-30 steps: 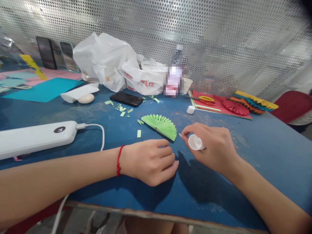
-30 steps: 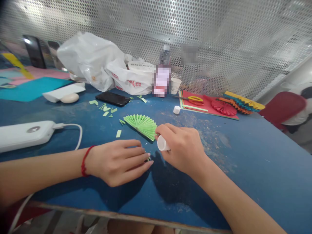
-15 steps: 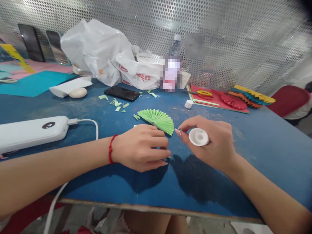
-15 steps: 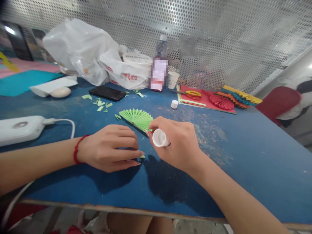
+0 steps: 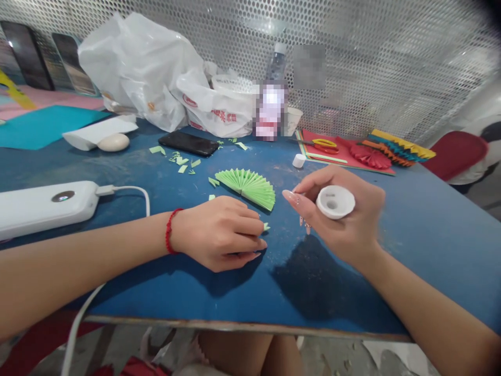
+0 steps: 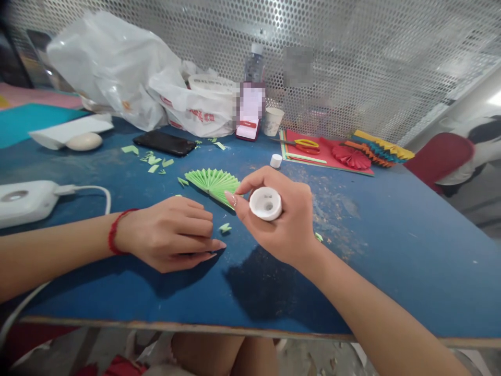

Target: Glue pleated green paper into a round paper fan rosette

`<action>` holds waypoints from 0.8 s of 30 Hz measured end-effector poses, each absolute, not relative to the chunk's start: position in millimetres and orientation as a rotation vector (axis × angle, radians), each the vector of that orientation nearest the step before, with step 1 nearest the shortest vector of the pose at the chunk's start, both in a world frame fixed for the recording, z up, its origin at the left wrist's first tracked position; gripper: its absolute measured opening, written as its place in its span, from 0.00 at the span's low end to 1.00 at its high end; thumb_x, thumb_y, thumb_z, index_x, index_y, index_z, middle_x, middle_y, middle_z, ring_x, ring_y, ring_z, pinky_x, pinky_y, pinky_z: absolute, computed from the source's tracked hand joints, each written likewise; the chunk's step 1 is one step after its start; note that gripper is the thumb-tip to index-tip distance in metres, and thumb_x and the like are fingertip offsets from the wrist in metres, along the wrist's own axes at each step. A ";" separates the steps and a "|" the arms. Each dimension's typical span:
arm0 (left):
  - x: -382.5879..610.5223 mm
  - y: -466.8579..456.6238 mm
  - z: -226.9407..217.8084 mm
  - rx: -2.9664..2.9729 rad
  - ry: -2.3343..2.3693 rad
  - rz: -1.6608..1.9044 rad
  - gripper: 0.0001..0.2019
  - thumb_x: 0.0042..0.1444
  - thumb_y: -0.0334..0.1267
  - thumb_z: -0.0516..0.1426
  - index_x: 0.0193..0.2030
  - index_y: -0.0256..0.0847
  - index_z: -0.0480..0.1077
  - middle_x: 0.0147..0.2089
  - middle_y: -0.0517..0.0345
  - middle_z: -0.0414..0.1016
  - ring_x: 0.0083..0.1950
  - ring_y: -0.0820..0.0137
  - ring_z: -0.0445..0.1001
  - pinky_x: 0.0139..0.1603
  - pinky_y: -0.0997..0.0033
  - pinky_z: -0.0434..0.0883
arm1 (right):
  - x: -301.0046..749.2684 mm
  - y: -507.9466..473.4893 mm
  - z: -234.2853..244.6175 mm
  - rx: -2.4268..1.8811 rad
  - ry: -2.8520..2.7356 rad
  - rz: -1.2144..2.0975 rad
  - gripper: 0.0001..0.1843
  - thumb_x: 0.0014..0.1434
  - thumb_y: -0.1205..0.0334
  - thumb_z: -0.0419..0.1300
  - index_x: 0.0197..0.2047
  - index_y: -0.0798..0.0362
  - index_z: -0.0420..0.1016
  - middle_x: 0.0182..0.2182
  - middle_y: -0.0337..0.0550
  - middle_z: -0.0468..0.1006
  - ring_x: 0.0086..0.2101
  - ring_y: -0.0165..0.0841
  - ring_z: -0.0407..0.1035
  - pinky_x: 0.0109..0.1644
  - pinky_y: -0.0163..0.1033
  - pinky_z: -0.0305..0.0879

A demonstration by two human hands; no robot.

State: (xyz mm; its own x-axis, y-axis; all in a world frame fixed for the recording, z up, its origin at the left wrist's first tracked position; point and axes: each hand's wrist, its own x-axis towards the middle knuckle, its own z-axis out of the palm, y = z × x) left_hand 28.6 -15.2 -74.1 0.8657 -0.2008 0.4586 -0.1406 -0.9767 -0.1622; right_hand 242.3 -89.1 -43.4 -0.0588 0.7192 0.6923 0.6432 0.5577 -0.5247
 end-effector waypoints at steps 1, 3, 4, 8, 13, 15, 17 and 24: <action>28.6 -15.4 -73.7 -2.921 0.266 -0.736 0.06 0.60 0.33 0.58 0.34 0.42 0.77 0.26 0.60 0.71 0.26 0.72 0.67 0.25 0.65 0.63 | 242.3 -88.7 -43.9 -1.124 -1.763 0.095 0.06 0.57 0.61 0.67 0.31 0.50 0.74 0.21 0.35 0.75 0.19 0.27 0.65 0.24 0.36 0.61; 28.1 -15.7 -72.9 -2.926 0.266 -0.748 0.06 0.60 0.34 0.58 0.32 0.41 0.76 0.26 0.59 0.71 0.25 0.72 0.66 0.25 0.65 0.62 | 242.3 -88.1 -44.3 -1.101 -1.764 0.108 0.06 0.57 0.62 0.67 0.31 0.51 0.74 0.20 0.35 0.74 0.19 0.27 0.63 0.24 0.36 0.61; 27.7 -15.6 -72.3 -2.923 0.261 -0.762 0.07 0.60 0.34 0.58 0.31 0.41 0.76 0.26 0.59 0.71 0.25 0.71 0.66 0.25 0.65 0.62 | 242.3 -88.0 -44.3 -1.096 -1.761 0.109 0.06 0.57 0.62 0.67 0.31 0.51 0.74 0.21 0.35 0.74 0.19 0.26 0.63 0.24 0.36 0.61; 25.5 -12.3 -70.5 -2.870 0.134 -0.868 0.07 0.60 0.35 0.58 0.31 0.41 0.75 0.28 0.57 0.74 0.28 0.71 0.69 0.27 0.66 0.64 | 242.4 -87.7 -43.8 -1.138 -1.747 0.078 0.07 0.57 0.61 0.67 0.30 0.50 0.74 0.21 0.35 0.75 0.19 0.27 0.64 0.24 0.36 0.61; 25.4 -2.5 -72.6 -2.826 -0.100 -0.890 0.05 0.60 0.34 0.57 0.36 0.41 0.75 0.31 0.57 0.77 0.31 0.71 0.70 0.32 0.69 0.67 | 244.5 -87.2 -44.5 -1.075 -1.770 0.108 0.06 0.56 0.65 0.68 0.31 0.51 0.74 0.23 0.35 0.76 0.20 0.26 0.65 0.26 0.35 0.62; 26.4 0.1 -74.8 -2.830 -0.153 -0.887 0.05 0.61 0.34 0.57 0.37 0.40 0.76 0.32 0.58 0.77 0.32 0.71 0.71 0.33 0.70 0.67 | 244.7 -86.9 -44.7 -1.059 -1.774 0.116 0.05 0.56 0.66 0.67 0.31 0.51 0.74 0.24 0.35 0.76 0.20 0.26 0.65 0.26 0.35 0.62; 27.2 1.0 -76.5 -2.844 -0.183 -0.868 0.06 0.62 0.34 0.57 0.39 0.40 0.76 0.33 0.58 0.78 0.33 0.71 0.72 0.34 0.70 0.67 | 243.9 -86.3 -44.9 -1.059 -1.773 0.114 0.05 0.56 0.67 0.67 0.31 0.51 0.74 0.23 0.35 0.76 0.20 0.26 0.65 0.26 0.35 0.61; 26.3 2.4 -77.2 -2.903 -0.188 -0.731 0.09 0.65 0.36 0.56 0.40 0.42 0.79 0.39 0.57 0.80 0.37 0.70 0.73 0.37 0.69 0.67 | 248.4 -88.6 -46.7 -1.026 -1.780 0.095 0.06 0.57 0.64 0.68 0.32 0.50 0.74 0.20 0.32 0.74 0.18 0.24 0.63 0.23 0.34 0.59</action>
State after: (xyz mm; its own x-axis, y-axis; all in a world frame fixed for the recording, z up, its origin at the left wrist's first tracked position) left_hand 26.3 2.4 -77.2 0.8740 0.0861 0.4783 0.1549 -0.9822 -0.1062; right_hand 248.4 -88.6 -46.7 -0.1022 0.6741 0.7316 0.5923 0.6321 -0.4997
